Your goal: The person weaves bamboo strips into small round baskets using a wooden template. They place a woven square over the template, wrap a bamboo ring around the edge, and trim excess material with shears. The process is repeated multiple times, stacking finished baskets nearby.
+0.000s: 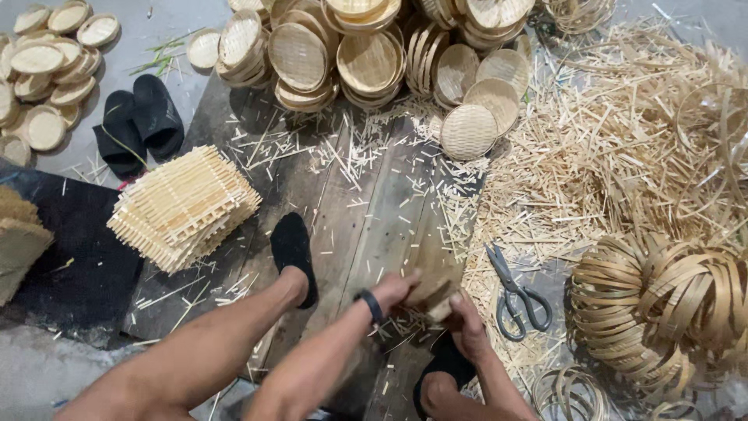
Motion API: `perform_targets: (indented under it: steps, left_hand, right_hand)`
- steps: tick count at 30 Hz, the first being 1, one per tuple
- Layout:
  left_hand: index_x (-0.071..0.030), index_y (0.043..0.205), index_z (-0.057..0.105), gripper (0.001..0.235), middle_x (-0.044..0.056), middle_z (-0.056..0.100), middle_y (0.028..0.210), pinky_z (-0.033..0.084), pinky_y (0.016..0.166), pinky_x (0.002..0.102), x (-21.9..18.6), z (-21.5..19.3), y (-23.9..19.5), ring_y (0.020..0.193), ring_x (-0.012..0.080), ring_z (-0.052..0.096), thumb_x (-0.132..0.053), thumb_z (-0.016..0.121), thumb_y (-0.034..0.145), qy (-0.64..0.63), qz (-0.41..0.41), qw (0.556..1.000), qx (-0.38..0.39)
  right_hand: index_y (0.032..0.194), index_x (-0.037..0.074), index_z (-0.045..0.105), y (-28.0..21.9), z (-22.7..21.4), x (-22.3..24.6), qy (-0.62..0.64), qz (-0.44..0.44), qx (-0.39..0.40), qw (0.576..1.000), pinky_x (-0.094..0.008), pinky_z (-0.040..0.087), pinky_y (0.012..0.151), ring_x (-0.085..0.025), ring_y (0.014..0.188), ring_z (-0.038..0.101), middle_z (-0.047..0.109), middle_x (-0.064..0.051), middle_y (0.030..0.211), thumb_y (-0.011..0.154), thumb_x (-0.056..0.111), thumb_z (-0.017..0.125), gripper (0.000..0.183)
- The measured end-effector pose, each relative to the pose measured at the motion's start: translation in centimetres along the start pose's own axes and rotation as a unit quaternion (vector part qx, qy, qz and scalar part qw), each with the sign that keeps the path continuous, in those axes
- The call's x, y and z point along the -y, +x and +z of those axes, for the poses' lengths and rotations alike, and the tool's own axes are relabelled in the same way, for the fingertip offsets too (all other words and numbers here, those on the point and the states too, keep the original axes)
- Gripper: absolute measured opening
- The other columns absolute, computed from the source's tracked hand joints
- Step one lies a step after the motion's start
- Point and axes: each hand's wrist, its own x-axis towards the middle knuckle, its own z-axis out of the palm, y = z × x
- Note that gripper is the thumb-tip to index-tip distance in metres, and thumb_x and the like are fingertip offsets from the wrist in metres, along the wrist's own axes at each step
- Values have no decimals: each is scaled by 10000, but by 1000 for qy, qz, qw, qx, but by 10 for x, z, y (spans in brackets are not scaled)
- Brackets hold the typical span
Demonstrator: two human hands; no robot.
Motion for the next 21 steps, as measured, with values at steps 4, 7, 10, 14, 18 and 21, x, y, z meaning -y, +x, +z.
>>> perform_targets:
  steps: [4,7,10,14,18,21]
  left_hand:
    - [2,1113,750,401,92,796,1033,577,800,328,38,0,22,891,147,722,-300,775,851,-164,159,970,-79]
    - [-59,1122,719,378,111,775,963,596,711,352,20,-41,23,810,179,724,-303,760,838,37,214,972,-93]
    - [-77,1082,751,366,174,776,955,588,820,412,-29,-108,8,857,307,749,-375,749,869,291,223,907,-208]
    - [-124,1333,595,488,162,598,1307,456,895,582,-92,-261,-62,1241,361,563,-144,694,855,448,224,748,-436]
    - [13,1441,362,1168,271,445,1419,323,1112,543,-116,-373,-130,1369,429,376,-413,996,557,508,24,739,-442]
    - [59,1369,477,1043,344,460,1416,373,1088,526,-100,-408,-145,1316,507,433,-531,948,649,411,31,741,-530]
  right_hand:
    - [1455,32,523,20,-6,-3,-67,27,-84,994,-324,492,982,-157,1214,632,673,-66,1352,998,486,463,647]
    - [1320,4,679,33,-13,-14,-307,-9,-109,945,-318,527,858,-165,974,656,749,-97,1104,1014,260,635,402]
    - [1177,-25,684,41,-15,-28,-241,5,-154,958,-336,536,651,-186,734,615,650,-77,873,1053,228,623,288]
    - [1146,-33,646,25,-19,-35,-269,26,-166,948,-319,549,629,-181,709,644,667,-106,851,1049,273,556,333]
    - [1188,-33,638,8,-27,-37,-229,-13,-146,962,-308,555,658,-185,737,655,663,-120,869,1055,275,543,349]
    - [1192,-35,633,9,-33,-41,-230,-14,-136,964,-307,557,664,-189,739,657,666,-128,874,1061,266,534,343]
